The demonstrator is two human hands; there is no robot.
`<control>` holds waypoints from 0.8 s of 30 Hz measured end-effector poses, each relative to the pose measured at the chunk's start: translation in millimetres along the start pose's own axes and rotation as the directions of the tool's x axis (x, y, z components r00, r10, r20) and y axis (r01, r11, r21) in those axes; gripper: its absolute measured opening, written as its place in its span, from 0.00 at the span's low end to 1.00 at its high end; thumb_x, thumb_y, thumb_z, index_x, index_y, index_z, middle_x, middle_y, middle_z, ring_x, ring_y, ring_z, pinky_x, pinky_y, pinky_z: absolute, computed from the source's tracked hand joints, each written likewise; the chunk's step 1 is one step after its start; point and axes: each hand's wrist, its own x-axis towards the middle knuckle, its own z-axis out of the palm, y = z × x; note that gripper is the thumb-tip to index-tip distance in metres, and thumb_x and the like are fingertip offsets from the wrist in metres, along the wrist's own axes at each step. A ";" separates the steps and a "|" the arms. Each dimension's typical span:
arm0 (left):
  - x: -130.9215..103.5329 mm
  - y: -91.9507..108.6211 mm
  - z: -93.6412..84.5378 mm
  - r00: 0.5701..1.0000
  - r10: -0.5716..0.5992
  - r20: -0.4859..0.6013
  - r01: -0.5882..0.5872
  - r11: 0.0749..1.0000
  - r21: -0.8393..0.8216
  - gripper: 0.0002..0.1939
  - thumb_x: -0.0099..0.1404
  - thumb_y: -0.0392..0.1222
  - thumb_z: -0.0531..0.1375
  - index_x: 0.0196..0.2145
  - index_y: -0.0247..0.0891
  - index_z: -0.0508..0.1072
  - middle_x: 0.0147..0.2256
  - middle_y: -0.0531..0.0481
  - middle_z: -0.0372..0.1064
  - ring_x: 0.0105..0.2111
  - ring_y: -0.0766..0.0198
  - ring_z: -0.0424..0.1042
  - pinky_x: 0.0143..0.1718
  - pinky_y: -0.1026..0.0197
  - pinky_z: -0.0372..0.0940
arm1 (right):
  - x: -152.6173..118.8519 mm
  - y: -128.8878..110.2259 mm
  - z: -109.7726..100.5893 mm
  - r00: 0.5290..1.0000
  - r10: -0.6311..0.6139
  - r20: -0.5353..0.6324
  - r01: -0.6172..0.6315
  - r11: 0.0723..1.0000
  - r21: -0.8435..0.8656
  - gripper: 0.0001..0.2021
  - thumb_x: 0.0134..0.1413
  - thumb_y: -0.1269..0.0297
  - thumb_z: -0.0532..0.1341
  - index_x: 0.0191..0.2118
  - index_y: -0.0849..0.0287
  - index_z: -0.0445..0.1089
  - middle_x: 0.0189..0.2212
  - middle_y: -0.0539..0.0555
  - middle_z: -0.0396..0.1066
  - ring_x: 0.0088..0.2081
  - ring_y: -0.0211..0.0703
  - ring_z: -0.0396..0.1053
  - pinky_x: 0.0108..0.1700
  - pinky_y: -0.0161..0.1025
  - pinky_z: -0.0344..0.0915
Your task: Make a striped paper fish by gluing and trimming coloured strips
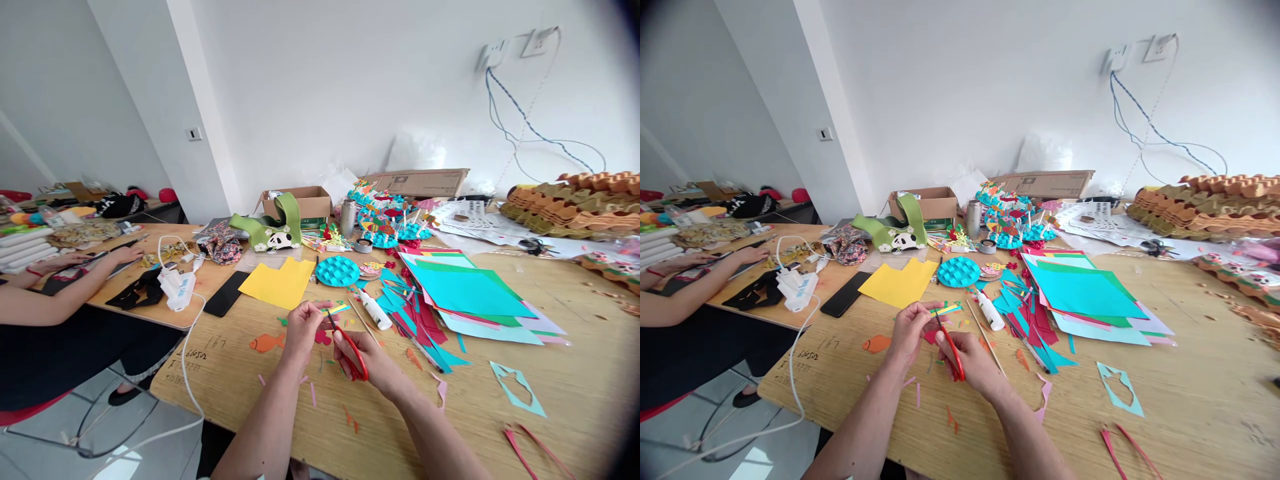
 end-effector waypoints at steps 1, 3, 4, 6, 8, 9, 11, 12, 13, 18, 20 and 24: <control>0.0 -0.1 -0.2 1.000 -0.003 0.001 0.003 1.000 -0.007 0.08 0.49 0.39 0.61 0.20 0.37 0.64 0.37 0.46 0.76 0.28 0.59 0.76 0.31 0.58 0.70 | -0.3 -0.4 -0.1 1.000 -0.001 0.001 0.001 1.000 -0.001 0.29 0.49 0.33 0.54 0.22 0.59 0.63 0.13 0.46 0.58 0.16 0.33 0.57 0.20 0.32 0.52; 0.2 -0.6 -0.9 1.000 -0.011 0.000 0.011 1.000 -0.015 0.08 0.49 0.38 0.61 0.20 0.37 0.63 0.37 0.47 0.76 0.28 0.59 0.76 0.30 0.58 0.69 | -0.8 -0.9 -0.4 1.000 -0.004 0.005 0.004 1.000 -0.003 0.30 0.49 0.33 0.53 0.23 0.59 0.63 0.13 0.46 0.59 0.17 0.33 0.57 0.20 0.32 0.52; 0.3 -0.9 -1.3 1.000 -0.015 0.001 0.015 1.000 -0.017 0.08 0.49 0.38 0.61 0.20 0.37 0.63 0.37 0.47 0.76 0.28 0.58 0.76 0.30 0.58 0.69 | -1.0 -0.9 -0.5 1.000 -0.005 0.008 0.005 1.000 -0.002 0.30 0.49 0.33 0.53 0.23 0.59 0.63 0.13 0.46 0.59 0.17 0.33 0.57 0.21 0.32 0.52; 0.4 -1.6 -2.3 1.000 -0.018 0.005 0.018 1.000 -0.022 0.08 0.49 0.38 0.60 0.20 0.37 0.62 0.36 0.47 0.76 0.28 0.58 0.76 0.29 0.58 0.69 | -1.1 -0.7 -0.6 1.000 -0.006 0.015 0.006 1.000 0.004 0.30 0.49 0.33 0.53 0.23 0.60 0.63 0.13 0.46 0.60 0.17 0.33 0.57 0.21 0.32 0.52; 0.3 -2.2 -3.1 1.000 -0.013 0.012 0.014 1.000 -0.027 0.08 0.49 0.38 0.60 0.20 0.37 0.62 0.36 0.47 0.76 0.28 0.57 0.76 0.29 0.58 0.70 | -1.2 -0.4 -0.5 1.000 -0.001 0.021 0.000 1.000 0.014 0.29 0.49 0.33 0.53 0.23 0.59 0.63 0.13 0.46 0.59 0.17 0.33 0.56 0.21 0.32 0.52; 0.1 -2.2 -3.3 1.000 -0.011 0.015 0.011 1.000 -0.030 0.08 0.49 0.38 0.60 0.20 0.37 0.62 0.36 0.47 0.76 0.28 0.57 0.76 0.30 0.58 0.70 | -1.2 -0.2 -0.5 1.000 0.002 0.022 -0.002 1.000 0.019 0.29 0.49 0.33 0.53 0.23 0.59 0.63 0.13 0.46 0.59 0.16 0.33 0.56 0.21 0.33 0.52; -0.1 -1.6 -3.3 1.000 -0.008 0.019 0.009 0.999 -0.035 0.08 0.49 0.38 0.60 0.20 0.37 0.62 0.36 0.47 0.76 0.29 0.57 0.77 0.30 0.58 0.70 | -1.4 -0.3 -0.3 1.000 0.006 0.019 -0.006 1.000 0.026 0.29 0.49 0.33 0.54 0.23 0.59 0.63 0.13 0.46 0.59 0.16 0.33 0.56 0.21 0.32 0.52; -0.1 -1.1 -3.2 1.000 -0.009 0.022 0.010 0.999 -0.039 0.08 0.49 0.37 0.60 0.20 0.37 0.62 0.36 0.46 0.76 0.29 0.57 0.77 0.30 0.58 0.70 | -1.6 -0.5 -0.3 1.000 0.007 0.020 -0.008 1.000 0.029 0.29 0.49 0.33 0.54 0.23 0.59 0.63 0.13 0.46 0.59 0.16 0.33 0.56 0.21 0.32 0.52; -0.2 -0.6 -3.1 1.000 -0.010 0.025 0.011 0.999 -0.042 0.08 0.48 0.37 0.60 0.20 0.37 0.62 0.36 0.46 0.76 0.29 0.57 0.77 0.30 0.58 0.69 | -1.8 -0.8 -0.3 1.000 0.007 0.024 -0.008 0.999 0.032 0.29 0.49 0.34 0.54 0.23 0.59 0.63 0.13 0.46 0.59 0.16 0.33 0.56 0.21 0.32 0.52; -0.7 0.6 -3.0 0.999 -0.020 0.038 0.023 0.998 -0.058 0.09 0.48 0.38 0.61 0.20 0.37 0.62 0.37 0.46 0.76 0.29 0.56 0.77 0.29 0.59 0.69 | -3.0 -3.3 -0.6 0.999 0.002 0.051 -0.004 1.000 0.031 0.28 0.50 0.34 0.54 0.23 0.59 0.64 0.13 0.46 0.60 0.16 0.33 0.56 0.21 0.33 0.50; -1.0 0.2 -3.4 0.999 -0.017 0.049 0.020 0.998 -0.068 0.09 0.48 0.38 0.62 0.20 0.37 0.62 0.37 0.46 0.76 0.29 0.57 0.77 0.28 0.59 0.69 | -3.7 -4.8 -0.6 0.998 0.003 0.057 -0.004 0.999 0.034 0.28 0.51 0.34 0.53 0.24 0.59 0.64 0.13 0.46 0.60 0.16 0.33 0.56 0.21 0.33 0.50; -0.8 -0.4 -4.3 0.997 -0.016 0.075 0.022 0.997 -0.072 0.10 0.48 0.39 0.62 0.20 0.37 0.62 0.35 0.46 0.76 0.28 0.57 0.77 0.27 0.60 0.69 | -5.8 -6.8 -0.4 0.998 0.001 0.063 -0.004 0.999 0.051 0.29 0.51 0.34 0.53 0.24 0.59 0.63 0.13 0.46 0.59 0.16 0.32 0.55 0.22 0.33 0.50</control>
